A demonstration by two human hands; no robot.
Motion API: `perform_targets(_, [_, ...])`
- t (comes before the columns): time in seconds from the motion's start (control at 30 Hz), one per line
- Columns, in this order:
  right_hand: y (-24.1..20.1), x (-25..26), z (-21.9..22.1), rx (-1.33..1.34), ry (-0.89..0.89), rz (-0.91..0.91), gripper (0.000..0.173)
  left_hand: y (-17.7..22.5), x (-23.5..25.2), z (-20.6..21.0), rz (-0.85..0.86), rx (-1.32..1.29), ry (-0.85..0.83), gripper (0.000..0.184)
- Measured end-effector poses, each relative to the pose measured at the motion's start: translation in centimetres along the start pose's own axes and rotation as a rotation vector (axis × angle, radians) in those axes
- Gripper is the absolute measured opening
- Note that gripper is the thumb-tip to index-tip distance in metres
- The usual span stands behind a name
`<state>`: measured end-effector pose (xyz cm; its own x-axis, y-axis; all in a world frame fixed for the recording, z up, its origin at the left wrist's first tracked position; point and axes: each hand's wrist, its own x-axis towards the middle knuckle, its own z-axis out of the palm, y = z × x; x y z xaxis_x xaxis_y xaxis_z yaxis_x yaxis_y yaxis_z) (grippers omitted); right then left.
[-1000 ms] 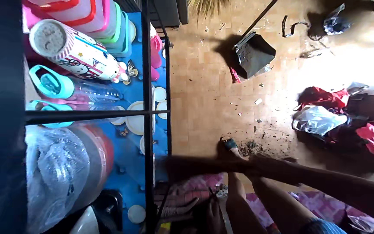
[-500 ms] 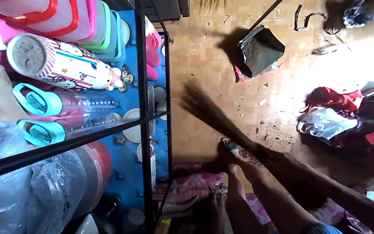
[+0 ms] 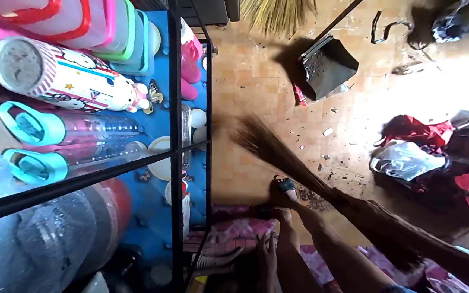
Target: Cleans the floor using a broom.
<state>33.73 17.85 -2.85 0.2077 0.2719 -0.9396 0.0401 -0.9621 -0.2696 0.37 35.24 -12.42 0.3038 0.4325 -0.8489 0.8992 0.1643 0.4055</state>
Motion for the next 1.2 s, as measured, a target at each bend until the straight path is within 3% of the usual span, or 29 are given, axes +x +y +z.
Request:
perform_targets(0.13, [4.7, 1.5, -0.3, -0.333, -0.132, -0.144, 0.072, 1.7, 1.2, 1.8, 0.017, -0.087, -0.051, 0.043])
perform_targets(0.27, [5.8, 10.6, -1.2, -0.759, -0.355, -0.271, 0.060, 2.4, 6.1, 4.0, -0.225, -0.214, -0.089, 0.054])
perform_targets(0.4, [2.3, 21.6, -0.7, -0.967, -0.500, -0.419, 0.053, -1.4, 13.4, 7.0, -0.424, -0.316, 0.066, 0.080])
perform_targets(0.5, [-1.5, 30.5, 0.8, -1.012, -0.528, -0.440, 0.056, -5.3, 19.2, 8.5, -0.491, -0.374, 0.138, 0.082])
perform_targets(0.57, [-4.3, 36.5, 2.8, -1.084, -0.472, -0.399, 0.051, -7.4, 23.1, 8.7, -0.434, -0.364, 0.196, 0.074])
perform_targets(0.63, [-4.5, 43.9, 4.6, -1.145, -0.326, -0.577, 0.047, -9.2, 27.3, 8.4, -0.334, -0.331, 0.249, 0.073])
perform_targets(0.77, [-4.5, 56.4, 7.3, -1.172, -0.176, -0.855, 0.059, -14.0, 35.6, 8.0, -0.058, -0.205, 0.451, 0.089])
perform_targets(0.83, [-3.9, 60.7, 8.2, -1.128, -0.101, -0.971, 0.050, -15.5, 38.7, 8.0, -0.050, -0.090, 0.558, 0.091])
perform_targets(0.97, [-6.9, 64.2, 8.2, -1.040, 0.149, -1.216, 0.037, -15.9, 43.4, 8.4, 0.060, -0.013, 0.863, 0.087])
perform_targets(1.0, [-8.5, 64.4, 7.7, -1.062, 0.149, -1.195, 0.037, -15.6, 44.2, 8.1, 0.099, 0.006, 0.909, 0.087])
perform_targets(1.1, [-11.6, 66.1, 5.5, -1.105, 0.223, -1.184, 0.041, -13.2, 45.1, 5.8, 0.148, 0.004, 0.828, 0.085])
perform_targets(1.2, [-12.6, 60.6, 4.1, -0.989, 0.255, -0.957, 0.043, -11.5, 44.3, 4.5, 0.252, -0.052, 0.636, 0.083])
